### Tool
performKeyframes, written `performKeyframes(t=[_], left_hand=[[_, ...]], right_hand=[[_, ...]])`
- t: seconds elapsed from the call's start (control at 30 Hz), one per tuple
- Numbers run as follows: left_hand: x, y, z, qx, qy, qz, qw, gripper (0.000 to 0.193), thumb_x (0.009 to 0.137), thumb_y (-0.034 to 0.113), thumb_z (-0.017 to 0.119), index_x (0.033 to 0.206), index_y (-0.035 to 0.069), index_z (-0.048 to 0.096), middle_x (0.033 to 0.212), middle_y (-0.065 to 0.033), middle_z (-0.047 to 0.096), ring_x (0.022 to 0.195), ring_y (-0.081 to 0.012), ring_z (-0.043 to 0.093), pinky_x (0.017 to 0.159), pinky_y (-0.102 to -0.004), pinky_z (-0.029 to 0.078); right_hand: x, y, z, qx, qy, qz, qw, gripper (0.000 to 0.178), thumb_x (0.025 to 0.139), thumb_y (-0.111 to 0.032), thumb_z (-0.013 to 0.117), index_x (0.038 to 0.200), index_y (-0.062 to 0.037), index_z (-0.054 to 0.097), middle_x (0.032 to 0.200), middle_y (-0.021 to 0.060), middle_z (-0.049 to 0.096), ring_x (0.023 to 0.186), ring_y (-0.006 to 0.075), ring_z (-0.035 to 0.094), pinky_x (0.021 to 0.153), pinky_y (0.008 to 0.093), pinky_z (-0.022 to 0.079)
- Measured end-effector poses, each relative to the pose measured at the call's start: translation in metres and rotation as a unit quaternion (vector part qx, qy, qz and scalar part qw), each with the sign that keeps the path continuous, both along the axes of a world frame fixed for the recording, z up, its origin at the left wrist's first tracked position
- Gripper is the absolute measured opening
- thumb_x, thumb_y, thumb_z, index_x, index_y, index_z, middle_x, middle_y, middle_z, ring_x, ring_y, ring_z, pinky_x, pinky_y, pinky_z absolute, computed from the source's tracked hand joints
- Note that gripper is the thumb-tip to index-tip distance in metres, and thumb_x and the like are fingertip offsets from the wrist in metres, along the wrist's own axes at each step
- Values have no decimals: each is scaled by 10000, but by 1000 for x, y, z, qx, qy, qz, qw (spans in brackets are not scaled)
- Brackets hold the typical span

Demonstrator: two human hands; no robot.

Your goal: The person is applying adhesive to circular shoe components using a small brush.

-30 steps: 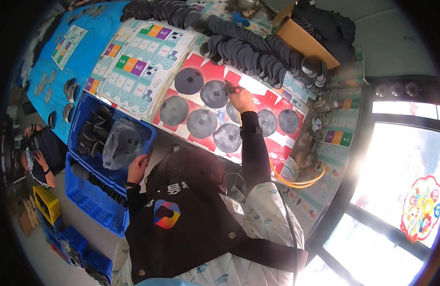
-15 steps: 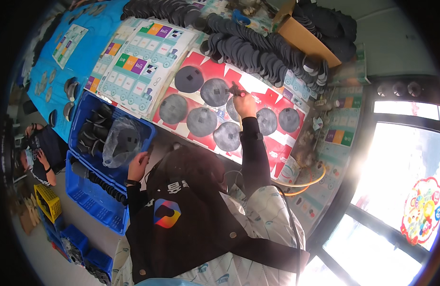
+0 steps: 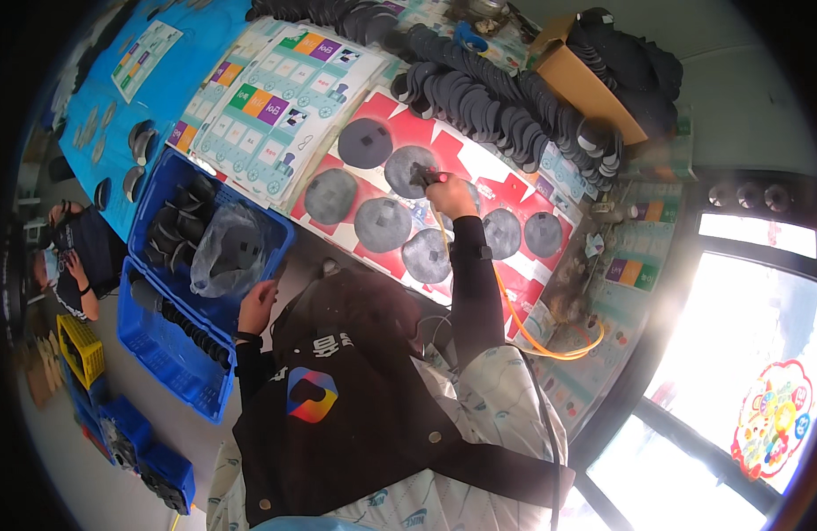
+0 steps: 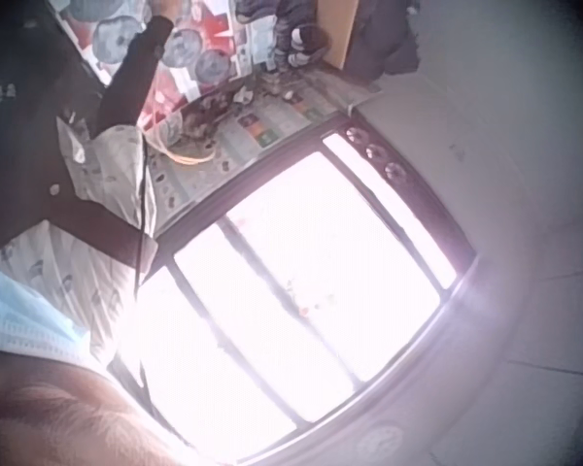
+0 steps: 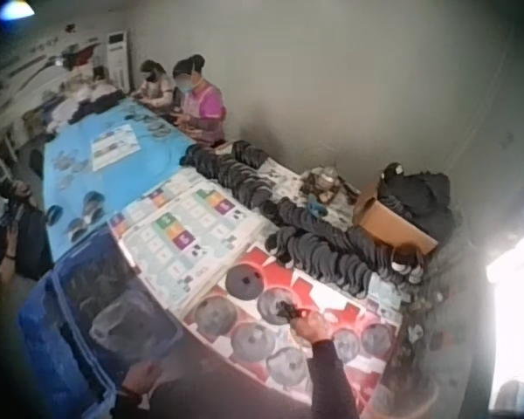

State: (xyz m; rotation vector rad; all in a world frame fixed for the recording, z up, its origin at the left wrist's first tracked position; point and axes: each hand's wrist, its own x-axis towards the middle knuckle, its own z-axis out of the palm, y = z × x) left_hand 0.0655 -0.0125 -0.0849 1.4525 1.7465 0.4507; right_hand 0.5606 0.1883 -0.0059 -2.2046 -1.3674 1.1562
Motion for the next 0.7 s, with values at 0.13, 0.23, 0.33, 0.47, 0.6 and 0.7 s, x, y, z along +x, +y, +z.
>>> performKeyframes(t=[0.13, 0.23, 0.33, 0.47, 0.6, 0.7], left_hand=[[4, 9, 2, -8, -3, -13, 1000, 290, 1010, 183, 652, 1244, 11, 668, 991, -110, 761, 866, -189, 743, 796, -330, 572], [7, 6, 5, -6, -8, -5, 1000, 298, 1003, 187, 661, 1243, 10, 668, 991, -112, 763, 863, -190, 743, 793, -332, 572], [8, 3, 8, -19, -3, 3, 1000, 297, 997, 189, 666, 1238, 15, 673, 987, -113, 764, 848, -190, 740, 785, -333, 569], [6, 5, 4, -10, -12, 8, 1000, 303, 969, 209, 668, 1239, 73, 691, 968, -156, 753, 861, -275, 739, 783, -376, 567], [6, 7, 3, -13, -7, -11, 1000, 281, 1002, 184, 658, 1231, 23, 683, 979, -105, 762, 839, -182, 736, 778, -322, 563], [5, 7, 7, -8, -9, -6, 1000, 283, 1004, 185, 658, 1235, 23, 682, 981, -103, 762, 845, -180, 738, 787, -318, 565]], right_hand=[[30, 3, -48, 116, -20, -45, 992, 202, 731, -206, 686, 773, -9, 701, 631, 121, 659, 568, 230, 658, 575, 376, 512], [30, 3, -40, 100, -9, 90, 991, 197, 730, -190, 678, 768, 3, 688, 610, 114, 639, 549, 221, 636, 535, 369, 483], [22, -3, -14, -88, -13, 50, 995, 242, 769, -219, 646, 839, -4, 733, 769, 252, 716, 777, 411, 732, 744, 477, 569], [31, -9, -19, 26, -95, -65, 993, 342, 821, -266, 614, 1020, -14, 729, 1017, 345, 679, 1053, 515, 634, 900, 564, 506], [39, -10, -26, 127, -120, 17, 984, 351, 822, -299, 635, 1069, -71, 738, 915, 215, 735, 857, 368, 747, 823, 457, 553], [56, -9, -49, 97, -90, -17, 991, 338, 817, -274, 633, 1065, -69, 736, 946, 205, 737, 762, 351, 741, 744, 442, 570]])
